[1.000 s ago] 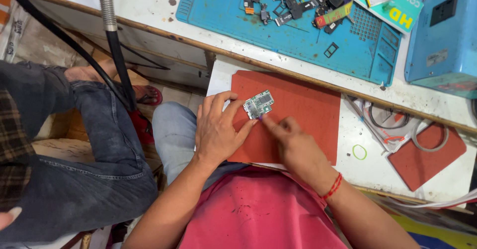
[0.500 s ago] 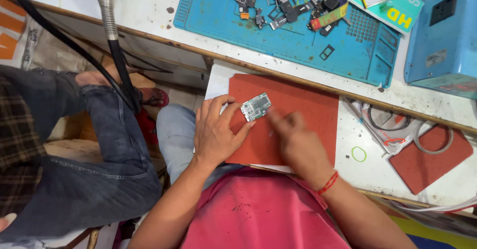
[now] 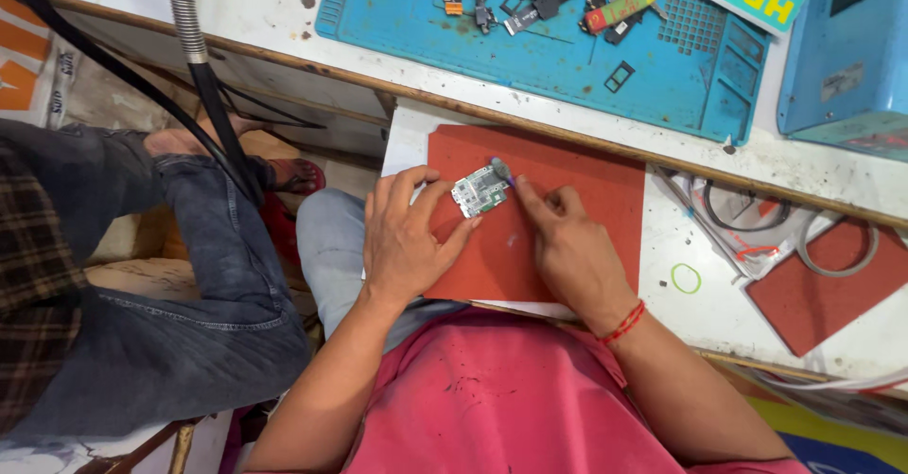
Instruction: The person uses a small brush to clean a small electronic circuit board resting on a red mat. They repeatedly scrub the surface of the board with the brush, focusing on different areas of the component.
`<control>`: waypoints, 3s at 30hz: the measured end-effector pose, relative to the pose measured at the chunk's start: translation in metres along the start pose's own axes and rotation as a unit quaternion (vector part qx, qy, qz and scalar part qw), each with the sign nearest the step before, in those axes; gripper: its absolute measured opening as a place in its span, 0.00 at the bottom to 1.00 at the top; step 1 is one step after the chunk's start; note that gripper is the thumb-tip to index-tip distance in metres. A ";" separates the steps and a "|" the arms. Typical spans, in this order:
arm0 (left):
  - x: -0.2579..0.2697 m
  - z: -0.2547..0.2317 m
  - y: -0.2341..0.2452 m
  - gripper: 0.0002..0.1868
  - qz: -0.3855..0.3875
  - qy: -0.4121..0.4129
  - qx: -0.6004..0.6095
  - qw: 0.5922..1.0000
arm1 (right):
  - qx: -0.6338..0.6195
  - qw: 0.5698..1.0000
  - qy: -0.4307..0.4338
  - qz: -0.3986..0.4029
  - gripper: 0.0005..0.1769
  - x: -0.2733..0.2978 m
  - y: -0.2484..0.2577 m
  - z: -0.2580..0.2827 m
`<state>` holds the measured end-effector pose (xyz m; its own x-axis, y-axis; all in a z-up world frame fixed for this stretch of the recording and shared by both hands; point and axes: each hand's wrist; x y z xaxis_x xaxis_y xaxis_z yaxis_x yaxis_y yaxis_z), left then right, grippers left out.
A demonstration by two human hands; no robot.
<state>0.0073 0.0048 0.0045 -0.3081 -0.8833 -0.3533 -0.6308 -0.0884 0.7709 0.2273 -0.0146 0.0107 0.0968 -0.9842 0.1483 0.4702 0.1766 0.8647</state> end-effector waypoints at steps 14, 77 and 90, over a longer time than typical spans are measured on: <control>-0.001 0.002 0.003 0.25 0.008 0.006 0.001 1.000 | 0.000 1.000 -0.009 0.029 0.32 0.004 0.005 0.006; -0.001 -0.001 0.005 0.27 0.018 -0.015 0.007 1.000 | 0.088 0.992 0.013 0.087 0.41 0.011 0.008 0.013; -0.005 0.008 0.007 0.21 0.013 -0.039 0.041 0.998 | 0.088 0.992 -0.084 0.044 0.35 -0.001 0.009 0.010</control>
<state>-0.0009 0.0117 0.0074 -0.3773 -0.8465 -0.3756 -0.6769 -0.0247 0.7357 0.2225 -0.0125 0.0233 -0.0243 -0.9558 0.2930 0.3040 0.2722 0.9130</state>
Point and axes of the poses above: each hand's wrist, its own x-axis away from the middle knuckle, its own y-axis out of the back of the hand, z = x × y, and after that the axes turned 8 degrees about -y, right-handed
